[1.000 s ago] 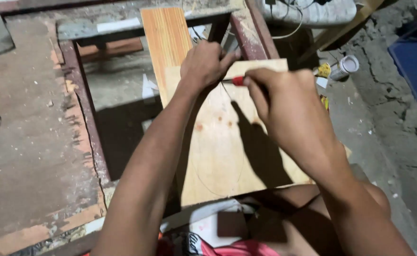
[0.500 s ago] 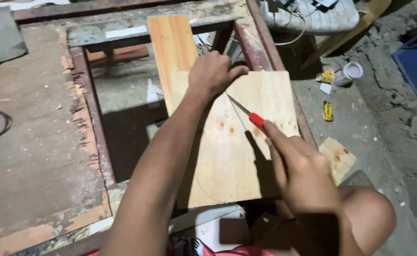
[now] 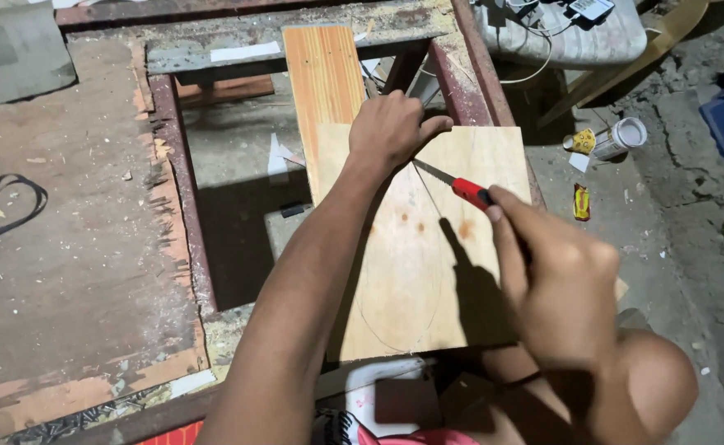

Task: Using a hand saw to cut a curved shape out of a plywood board on a workbench.

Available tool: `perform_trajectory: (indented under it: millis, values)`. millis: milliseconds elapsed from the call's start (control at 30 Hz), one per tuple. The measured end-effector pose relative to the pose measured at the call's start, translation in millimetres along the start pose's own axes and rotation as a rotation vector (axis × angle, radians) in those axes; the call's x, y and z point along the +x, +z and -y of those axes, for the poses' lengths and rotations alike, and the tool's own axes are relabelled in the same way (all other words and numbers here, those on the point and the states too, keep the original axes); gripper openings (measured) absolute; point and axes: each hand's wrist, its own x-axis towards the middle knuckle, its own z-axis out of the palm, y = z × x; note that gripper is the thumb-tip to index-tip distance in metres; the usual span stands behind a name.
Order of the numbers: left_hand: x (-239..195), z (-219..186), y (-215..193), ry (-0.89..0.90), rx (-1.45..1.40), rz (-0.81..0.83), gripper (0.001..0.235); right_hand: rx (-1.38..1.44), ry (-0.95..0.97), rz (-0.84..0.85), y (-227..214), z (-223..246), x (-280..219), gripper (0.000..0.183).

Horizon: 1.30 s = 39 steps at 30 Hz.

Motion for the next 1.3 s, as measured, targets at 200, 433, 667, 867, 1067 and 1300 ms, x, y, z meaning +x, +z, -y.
perform_trajectory:
  millis: [200,433,667,867,1067,1300]
  values:
    - [-5.7,-5.1,-26.1,-0.135,-0.127,0.127,0.077,0.037,-0.101,-0.072,-9.1,10.1,-8.6,0.025]
    - [-3.7,-7.4,-24.1,-0.094,-0.077,0.114,0.074,-0.044,-0.023,-0.012,-40.7,16.8,-29.0,0.03]
    - [-2.8,-1.1,-16.0,-0.054,-0.056,0.057,0.073,-0.081,0.29,-0.032,-61.8,60.7,-27.4,0.03]
    - [-2.6,-0.8,-11.0,-0.031,-0.087,0.051,0.073,-0.148,0.121,0.038,-62.7,16.6,-28.7,0.026]
    - [-4.1,-5.7,-15.2,-0.029,-0.171,0.106,0.061,-0.156,0.593,0.671,-1.4,14.5,36.3,0.052]
    - [-2.3,-6.2,-14.5,-0.025,-0.093,0.044,0.073,0.014,0.392,0.479,10.0,12.8,33.4,0.042]
